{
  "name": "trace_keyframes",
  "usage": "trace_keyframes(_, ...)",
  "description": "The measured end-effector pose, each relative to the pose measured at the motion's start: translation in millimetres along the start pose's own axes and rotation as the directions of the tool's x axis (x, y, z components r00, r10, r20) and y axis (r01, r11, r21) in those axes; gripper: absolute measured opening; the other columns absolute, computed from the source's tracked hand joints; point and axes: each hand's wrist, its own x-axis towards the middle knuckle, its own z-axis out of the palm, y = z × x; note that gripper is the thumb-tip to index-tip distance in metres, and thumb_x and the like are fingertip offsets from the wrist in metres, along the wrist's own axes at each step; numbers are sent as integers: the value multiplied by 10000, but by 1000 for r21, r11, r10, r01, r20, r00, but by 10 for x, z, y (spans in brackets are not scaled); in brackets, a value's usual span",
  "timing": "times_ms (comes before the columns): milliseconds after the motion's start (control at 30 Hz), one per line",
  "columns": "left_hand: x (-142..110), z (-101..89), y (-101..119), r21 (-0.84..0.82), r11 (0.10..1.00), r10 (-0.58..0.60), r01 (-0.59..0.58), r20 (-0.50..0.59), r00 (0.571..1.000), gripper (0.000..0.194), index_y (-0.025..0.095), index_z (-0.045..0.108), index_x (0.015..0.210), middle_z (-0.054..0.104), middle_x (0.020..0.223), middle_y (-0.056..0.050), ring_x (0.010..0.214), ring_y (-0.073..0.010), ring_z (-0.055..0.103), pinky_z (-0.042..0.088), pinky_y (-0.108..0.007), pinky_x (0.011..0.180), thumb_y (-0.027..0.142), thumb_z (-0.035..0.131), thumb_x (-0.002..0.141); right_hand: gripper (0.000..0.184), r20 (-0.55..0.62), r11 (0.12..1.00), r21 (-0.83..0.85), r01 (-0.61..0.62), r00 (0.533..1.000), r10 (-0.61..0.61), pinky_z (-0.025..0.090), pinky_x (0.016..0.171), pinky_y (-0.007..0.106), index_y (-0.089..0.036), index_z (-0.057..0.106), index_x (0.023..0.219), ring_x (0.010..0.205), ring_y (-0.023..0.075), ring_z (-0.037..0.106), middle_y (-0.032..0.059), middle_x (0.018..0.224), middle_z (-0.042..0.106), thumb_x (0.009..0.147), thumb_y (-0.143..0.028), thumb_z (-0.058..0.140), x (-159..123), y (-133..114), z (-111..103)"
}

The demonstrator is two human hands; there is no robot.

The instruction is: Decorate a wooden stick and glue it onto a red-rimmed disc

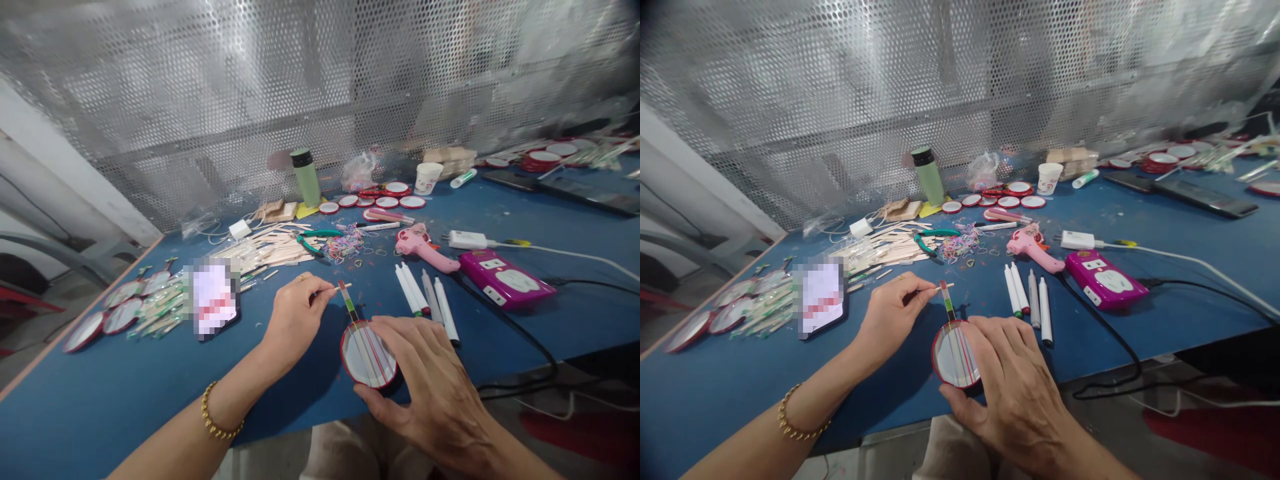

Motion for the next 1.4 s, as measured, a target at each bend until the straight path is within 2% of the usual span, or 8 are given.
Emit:
trace_keyframes(1200, 3, 7, 19, 3, 1000, -13, 13, -1, 1000, 136, 186, 731, 796, 691, 737, -7, 701, -127, 621, 449, -240, 654, 109, 633, 852, 424, -17, 1000, -4, 12, 1000, -12, 483, 843, 446, -119, 535, 1211, 998, 279, 619, 147, 1086, 672, 876, -364, 620, -9, 7, 6)
trace_keyframes(1400, 0, 3, 27, 4, 1000, -14, 14, -1, 1000, 134, 187, 733, 801, 688, 734, -1, 701, -124, 619, 446, -240, 653, 110, 636, 856, 440, -4, 999, -27, 38, 999, -38, 471, 841, 448, -76, 533, 1192, 1000, 290, 604, 172, 1085, 658, 878, -372, 618, -12, 15, 10)
